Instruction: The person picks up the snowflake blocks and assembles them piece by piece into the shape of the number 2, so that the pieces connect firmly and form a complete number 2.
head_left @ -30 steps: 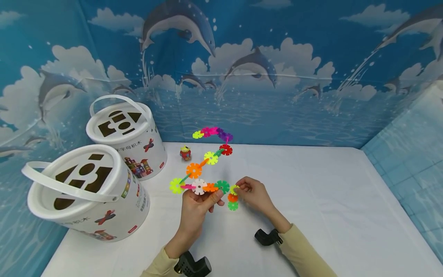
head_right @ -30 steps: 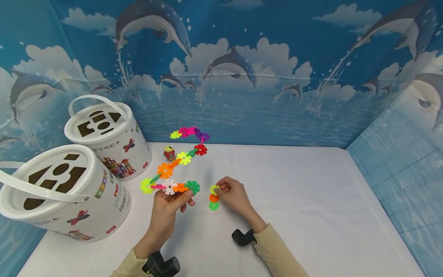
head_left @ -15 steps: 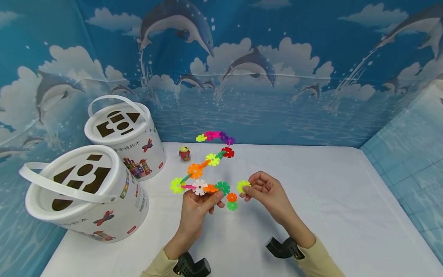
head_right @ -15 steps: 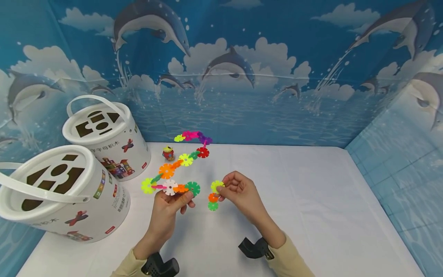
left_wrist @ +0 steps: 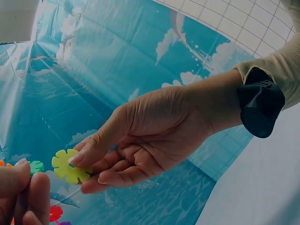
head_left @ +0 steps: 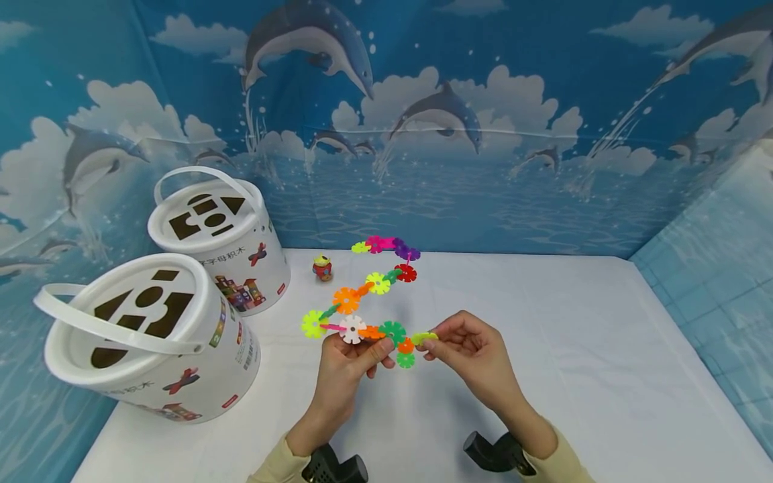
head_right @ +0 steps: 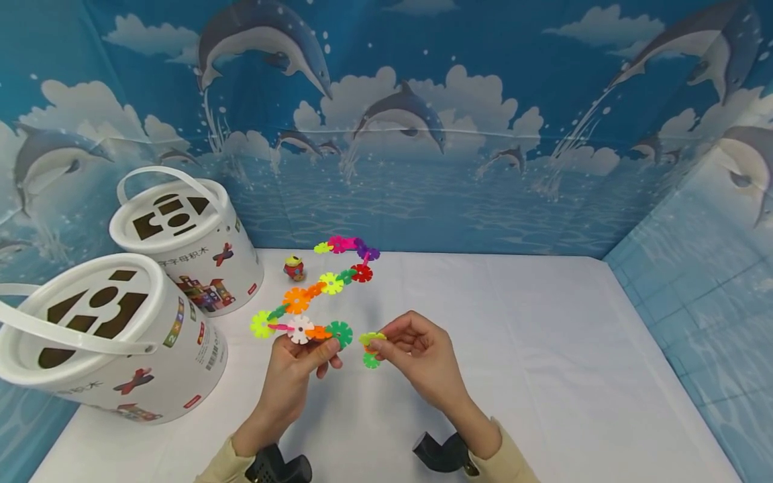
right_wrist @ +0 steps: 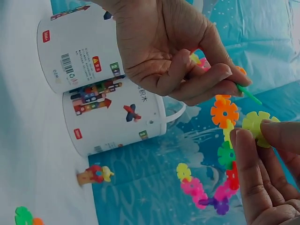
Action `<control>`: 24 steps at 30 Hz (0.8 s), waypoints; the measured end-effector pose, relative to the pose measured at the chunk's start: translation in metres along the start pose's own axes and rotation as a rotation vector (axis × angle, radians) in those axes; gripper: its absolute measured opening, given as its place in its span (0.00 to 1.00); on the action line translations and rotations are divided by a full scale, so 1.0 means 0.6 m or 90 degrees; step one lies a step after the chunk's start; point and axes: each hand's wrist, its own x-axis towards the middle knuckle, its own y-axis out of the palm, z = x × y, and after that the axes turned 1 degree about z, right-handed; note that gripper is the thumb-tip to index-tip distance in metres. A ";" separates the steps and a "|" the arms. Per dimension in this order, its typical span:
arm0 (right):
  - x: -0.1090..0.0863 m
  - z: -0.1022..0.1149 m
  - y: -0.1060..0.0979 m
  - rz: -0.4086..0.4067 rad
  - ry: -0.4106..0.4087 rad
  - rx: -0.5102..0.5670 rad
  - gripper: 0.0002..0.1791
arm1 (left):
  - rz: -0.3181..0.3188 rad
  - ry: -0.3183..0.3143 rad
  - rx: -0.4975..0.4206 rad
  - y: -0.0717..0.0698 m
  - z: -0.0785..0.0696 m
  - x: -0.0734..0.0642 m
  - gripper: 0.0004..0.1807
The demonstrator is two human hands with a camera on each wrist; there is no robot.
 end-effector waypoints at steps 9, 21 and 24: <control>-0.006 0.009 0.011 -0.034 -0.127 -0.113 0.16 | 0.006 -0.009 0.007 0.002 0.000 -0.002 0.13; -0.002 -0.001 0.007 -0.028 -0.337 -0.260 0.03 | 0.039 0.028 -0.006 0.008 0.004 -0.005 0.12; 0.000 0.002 0.007 -0.018 -0.396 -0.301 0.07 | 0.042 0.037 -0.004 0.010 0.004 -0.007 0.13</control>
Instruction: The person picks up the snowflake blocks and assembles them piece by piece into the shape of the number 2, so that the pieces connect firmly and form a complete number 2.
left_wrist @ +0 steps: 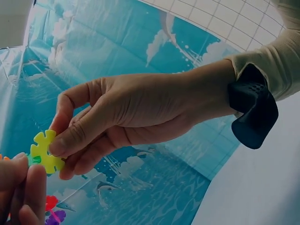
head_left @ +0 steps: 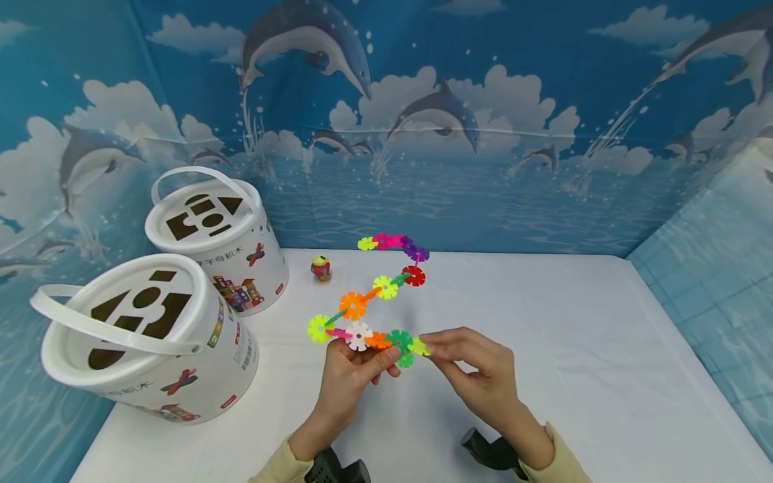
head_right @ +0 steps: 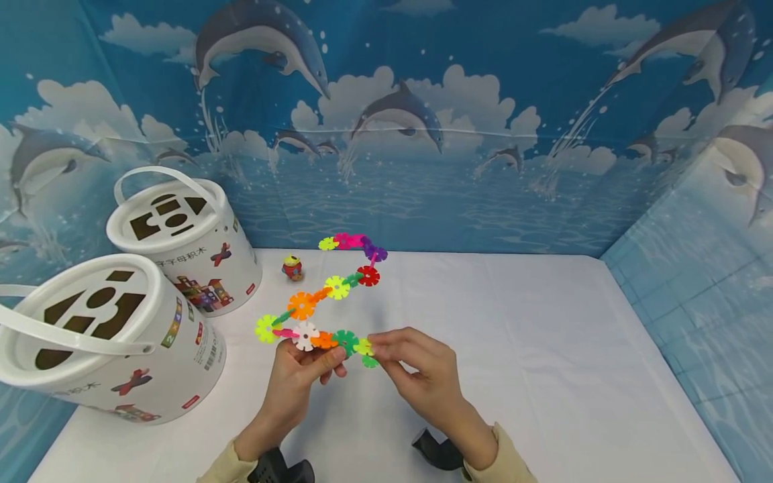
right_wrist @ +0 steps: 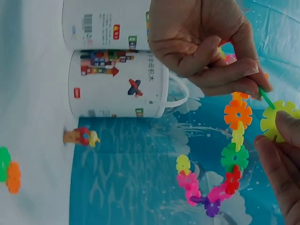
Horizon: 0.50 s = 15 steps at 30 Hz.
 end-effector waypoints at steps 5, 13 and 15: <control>0.006 0.004 0.001 0.016 -0.085 -0.066 0.09 | 0.003 0.007 0.002 0.001 -0.002 -0.004 0.13; 0.016 0.012 0.005 0.014 -0.166 -0.146 0.11 | 0.003 0.011 0.026 0.002 -0.005 -0.004 0.14; 0.019 0.011 0.005 0.017 -0.190 -0.150 0.11 | 0.002 0.009 0.031 0.001 -0.004 -0.003 0.14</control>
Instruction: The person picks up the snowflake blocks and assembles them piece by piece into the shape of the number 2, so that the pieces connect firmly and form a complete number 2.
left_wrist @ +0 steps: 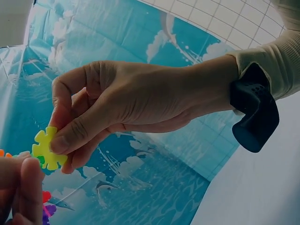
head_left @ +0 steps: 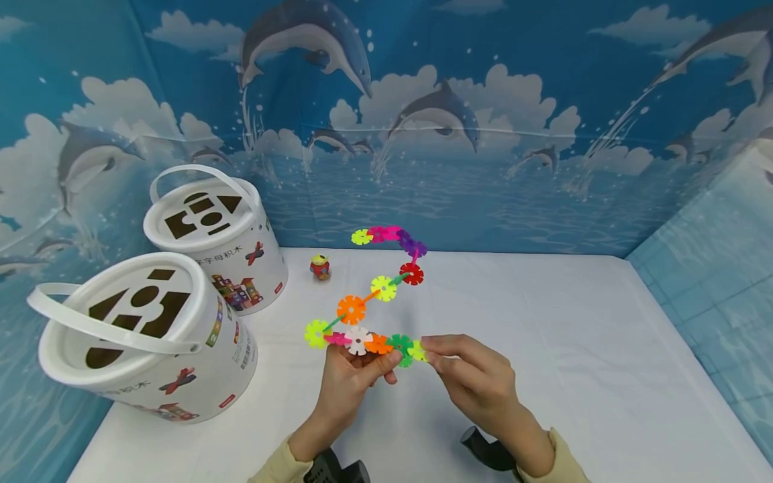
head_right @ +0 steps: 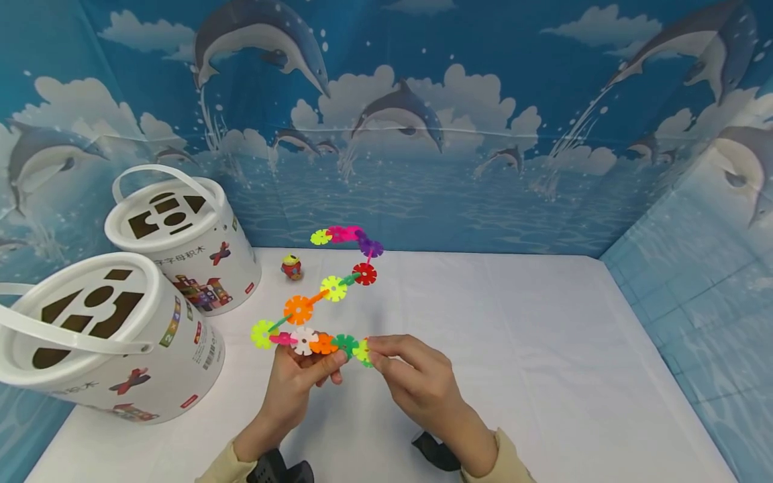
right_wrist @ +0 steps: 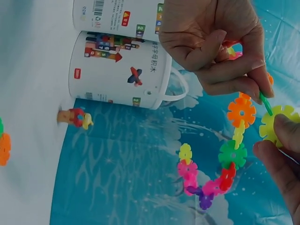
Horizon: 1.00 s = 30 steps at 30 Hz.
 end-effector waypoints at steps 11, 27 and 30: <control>-0.005 -0.009 -0.009 0.048 0.033 0.099 0.10 | 0.046 -0.044 -0.039 -0.005 0.006 0.002 0.14; -0.001 -0.013 -0.003 0.032 -0.037 0.086 0.12 | 0.080 -0.031 -0.076 -0.005 0.013 0.002 0.13; -0.006 -0.014 -0.002 0.032 -0.011 0.110 0.11 | 0.074 -0.029 -0.076 -0.002 0.013 0.002 0.13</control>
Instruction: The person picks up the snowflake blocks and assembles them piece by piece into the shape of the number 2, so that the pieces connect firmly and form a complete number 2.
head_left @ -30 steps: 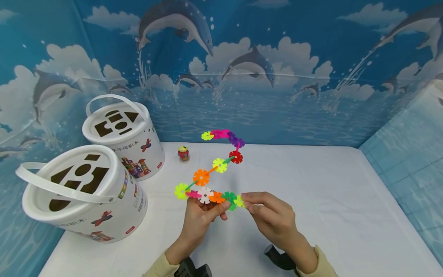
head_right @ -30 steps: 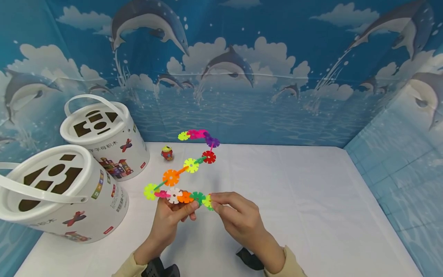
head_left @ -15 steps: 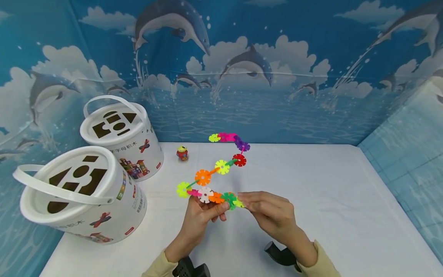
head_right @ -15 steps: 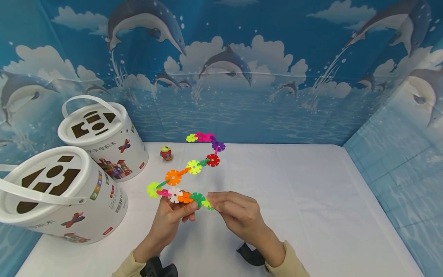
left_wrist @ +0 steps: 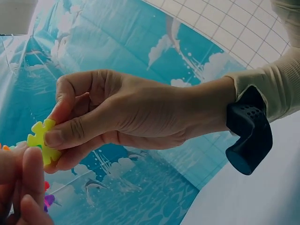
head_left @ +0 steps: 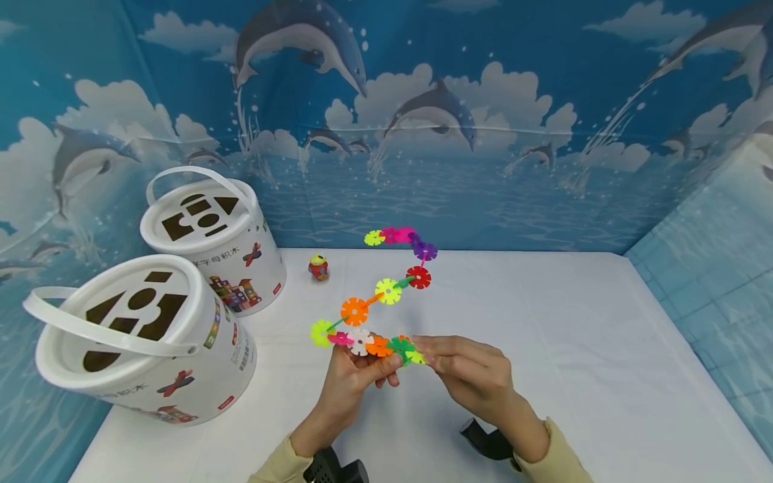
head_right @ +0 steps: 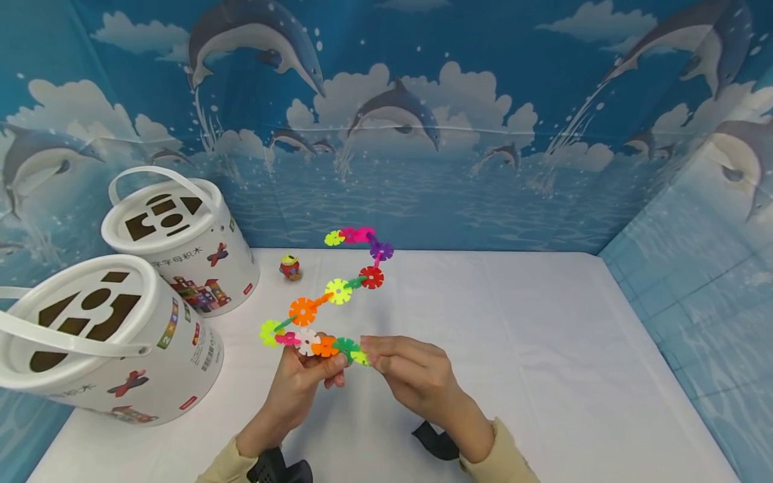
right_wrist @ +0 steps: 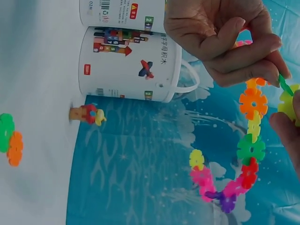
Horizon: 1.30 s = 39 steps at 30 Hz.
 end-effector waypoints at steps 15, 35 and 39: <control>0.019 0.003 0.016 -0.078 -0.066 -0.129 0.13 | -0.081 -0.020 0.018 0.014 0.009 -0.002 0.12; -0.043 -0.035 0.019 -0.005 0.176 -0.077 0.10 | -0.152 -0.027 0.034 0.003 0.008 0.006 0.12; -0.077 -0.062 0.029 0.099 0.390 -0.089 0.09 | -0.172 -0.016 0.031 -0.002 0.005 0.007 0.12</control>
